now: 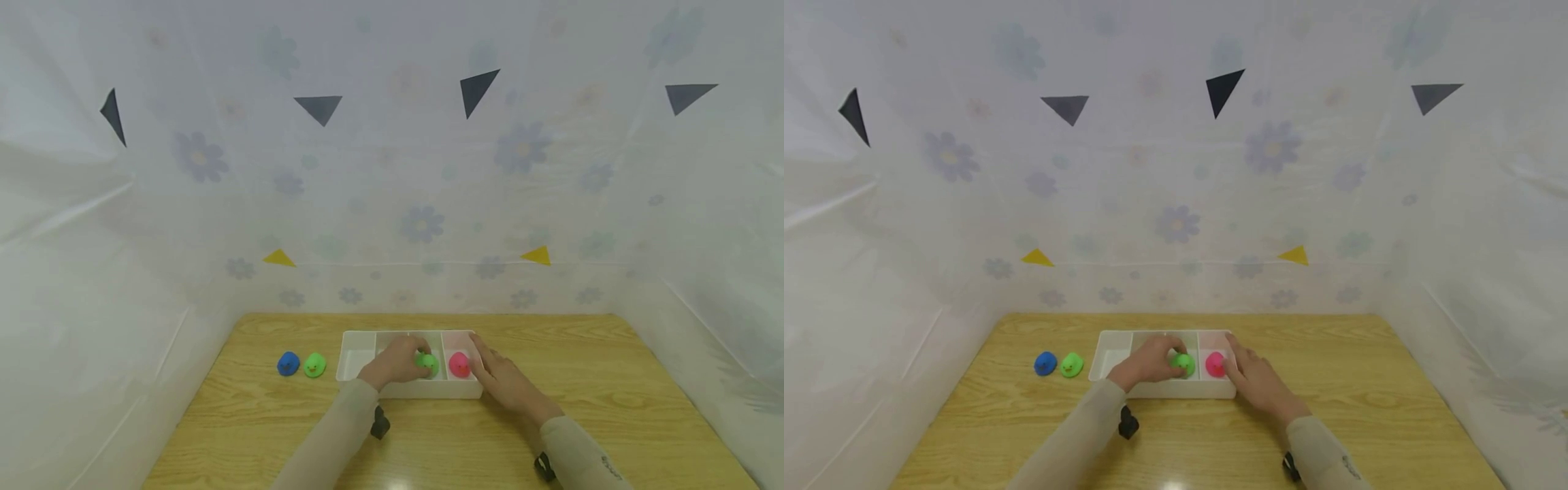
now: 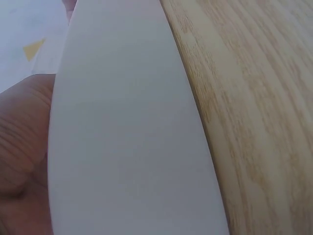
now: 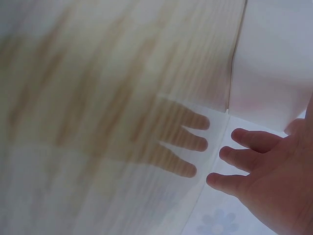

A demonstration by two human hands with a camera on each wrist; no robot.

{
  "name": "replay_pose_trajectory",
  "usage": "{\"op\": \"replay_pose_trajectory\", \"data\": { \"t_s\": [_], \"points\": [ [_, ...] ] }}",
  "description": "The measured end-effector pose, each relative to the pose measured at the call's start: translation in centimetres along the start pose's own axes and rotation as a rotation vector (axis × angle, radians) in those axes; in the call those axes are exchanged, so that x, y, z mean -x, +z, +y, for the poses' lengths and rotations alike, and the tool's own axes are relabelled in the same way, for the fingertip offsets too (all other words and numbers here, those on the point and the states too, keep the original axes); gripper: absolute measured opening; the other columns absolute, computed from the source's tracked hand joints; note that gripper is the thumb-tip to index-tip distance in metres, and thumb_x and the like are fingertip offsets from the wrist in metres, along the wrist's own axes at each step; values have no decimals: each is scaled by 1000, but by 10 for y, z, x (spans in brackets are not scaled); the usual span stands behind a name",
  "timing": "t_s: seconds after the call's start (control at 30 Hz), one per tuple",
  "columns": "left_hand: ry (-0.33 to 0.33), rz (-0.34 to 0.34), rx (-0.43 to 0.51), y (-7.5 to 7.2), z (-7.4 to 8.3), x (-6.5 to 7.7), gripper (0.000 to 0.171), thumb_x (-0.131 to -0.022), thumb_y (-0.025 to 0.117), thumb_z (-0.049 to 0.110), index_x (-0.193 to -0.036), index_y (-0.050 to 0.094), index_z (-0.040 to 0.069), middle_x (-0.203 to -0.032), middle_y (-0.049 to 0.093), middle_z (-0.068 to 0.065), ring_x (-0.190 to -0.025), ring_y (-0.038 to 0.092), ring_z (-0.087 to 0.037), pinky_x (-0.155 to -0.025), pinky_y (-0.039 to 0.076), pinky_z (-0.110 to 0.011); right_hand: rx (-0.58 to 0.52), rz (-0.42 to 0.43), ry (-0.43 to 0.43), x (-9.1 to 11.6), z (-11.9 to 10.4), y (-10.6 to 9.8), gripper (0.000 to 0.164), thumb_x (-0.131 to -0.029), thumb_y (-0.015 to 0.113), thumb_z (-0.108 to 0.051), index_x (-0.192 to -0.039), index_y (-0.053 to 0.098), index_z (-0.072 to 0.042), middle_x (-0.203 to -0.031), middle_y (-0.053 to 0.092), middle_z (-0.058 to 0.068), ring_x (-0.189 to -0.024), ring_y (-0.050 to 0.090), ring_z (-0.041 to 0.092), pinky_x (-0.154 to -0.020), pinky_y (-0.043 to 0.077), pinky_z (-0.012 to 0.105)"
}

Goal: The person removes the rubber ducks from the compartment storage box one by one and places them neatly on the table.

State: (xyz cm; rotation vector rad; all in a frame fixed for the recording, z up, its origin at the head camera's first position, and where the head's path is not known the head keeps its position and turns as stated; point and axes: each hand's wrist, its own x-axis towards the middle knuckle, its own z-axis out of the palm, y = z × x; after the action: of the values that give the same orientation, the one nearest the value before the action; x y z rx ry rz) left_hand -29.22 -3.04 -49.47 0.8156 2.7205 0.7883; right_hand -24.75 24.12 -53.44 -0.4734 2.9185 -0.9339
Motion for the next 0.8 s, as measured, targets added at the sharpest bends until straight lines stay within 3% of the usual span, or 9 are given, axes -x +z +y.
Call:
{"op": "replay_pose_trajectory", "data": {
  "t_s": [0.27, 0.63, 0.8],
  "points": [
    [1, 30, 63, -9, 4, 5, 30, -92, 83, 25, -118, 75, 11, -126, 74, -5, -124, 66, -26, -107, 54, -43, -16, 5, -12, -1, 2, 1, 66, -115, 35, -46, -172, 13, -21, -166, 38, 25, -145, 48, 49, -120, 38, 65],
    [51, 82, 114, -29, 9, 17, 31, -93, 80, 24, -119, 74, 8, -124, 74, -9, -123, 67, -32, -106, 55, -47, -23, -10, 3, 0, 2, 0, 66, -115, 34, -47, -172, 11, -22, -166, 37, 24, -148, 44, 50, -122, 35, 65],
    [64, 115, 170, -38, 4, 20, 34, -96, 77, 27, -124, 72, 9, -132, 72, -10, -129, 64, -33, -109, 53, -51, -26, -13, 5, 0, 1, 0, 66, -115, 34, -49, -172, 10, -24, -168, 34, 21, -150, 43, 48, -123, 34, 64]
  ]
}}
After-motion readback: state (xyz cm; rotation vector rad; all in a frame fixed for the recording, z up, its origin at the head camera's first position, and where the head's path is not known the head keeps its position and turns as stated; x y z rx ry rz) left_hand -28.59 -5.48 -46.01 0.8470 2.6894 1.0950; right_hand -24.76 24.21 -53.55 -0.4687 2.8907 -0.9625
